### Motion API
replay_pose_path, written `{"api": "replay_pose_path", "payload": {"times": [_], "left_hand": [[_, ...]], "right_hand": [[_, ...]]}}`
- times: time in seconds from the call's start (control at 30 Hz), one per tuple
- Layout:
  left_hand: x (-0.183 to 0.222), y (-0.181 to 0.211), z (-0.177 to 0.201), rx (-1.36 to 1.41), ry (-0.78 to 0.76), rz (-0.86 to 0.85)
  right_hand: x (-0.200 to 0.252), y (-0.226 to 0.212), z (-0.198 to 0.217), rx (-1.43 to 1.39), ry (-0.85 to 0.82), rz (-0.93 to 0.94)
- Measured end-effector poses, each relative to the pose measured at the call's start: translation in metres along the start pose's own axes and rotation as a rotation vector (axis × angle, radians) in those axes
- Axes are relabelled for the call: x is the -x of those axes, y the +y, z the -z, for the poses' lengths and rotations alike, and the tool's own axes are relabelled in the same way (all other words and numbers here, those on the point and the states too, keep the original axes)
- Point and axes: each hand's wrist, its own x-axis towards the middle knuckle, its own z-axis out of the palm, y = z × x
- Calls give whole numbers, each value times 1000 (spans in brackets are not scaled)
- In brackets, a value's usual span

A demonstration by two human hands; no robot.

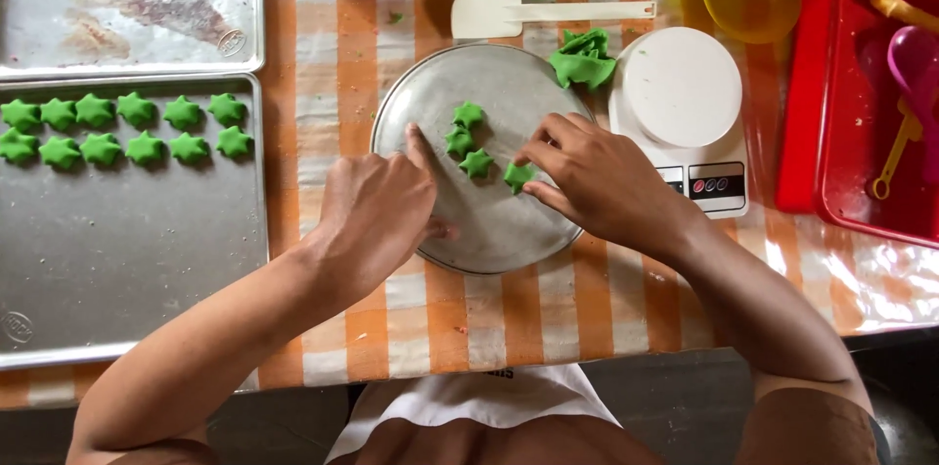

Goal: Rolling out green dough with a rolling pin, cutting star shapes with a cookie cutter, and placing them on a baking tray.

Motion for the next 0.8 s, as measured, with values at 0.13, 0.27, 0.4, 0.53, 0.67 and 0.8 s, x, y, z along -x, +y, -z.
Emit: {"api": "replay_pose_path", "payload": {"times": [0.13,0.27,0.4,0.53,0.67,0.8], "left_hand": [[-4,-2,-8,-33,6,0],[-3,-2,-3,-57,25,-21],[3,1,10,30,31,16],[1,2,25,545,114,-23],[-17,-8,-8,872,390,-129],[-27,-15,-18,1122,547,-233]], "right_hand": [[-3,3,0,-69,-4,22],[-5,6,-4,-141,2,32],[-8,6,0,-412,8,53],[-16,9,-7,-897,123,-65],[-22,9,-30,-1336,283,-130],[-25,2,-32,-1488,375,-86]]}}
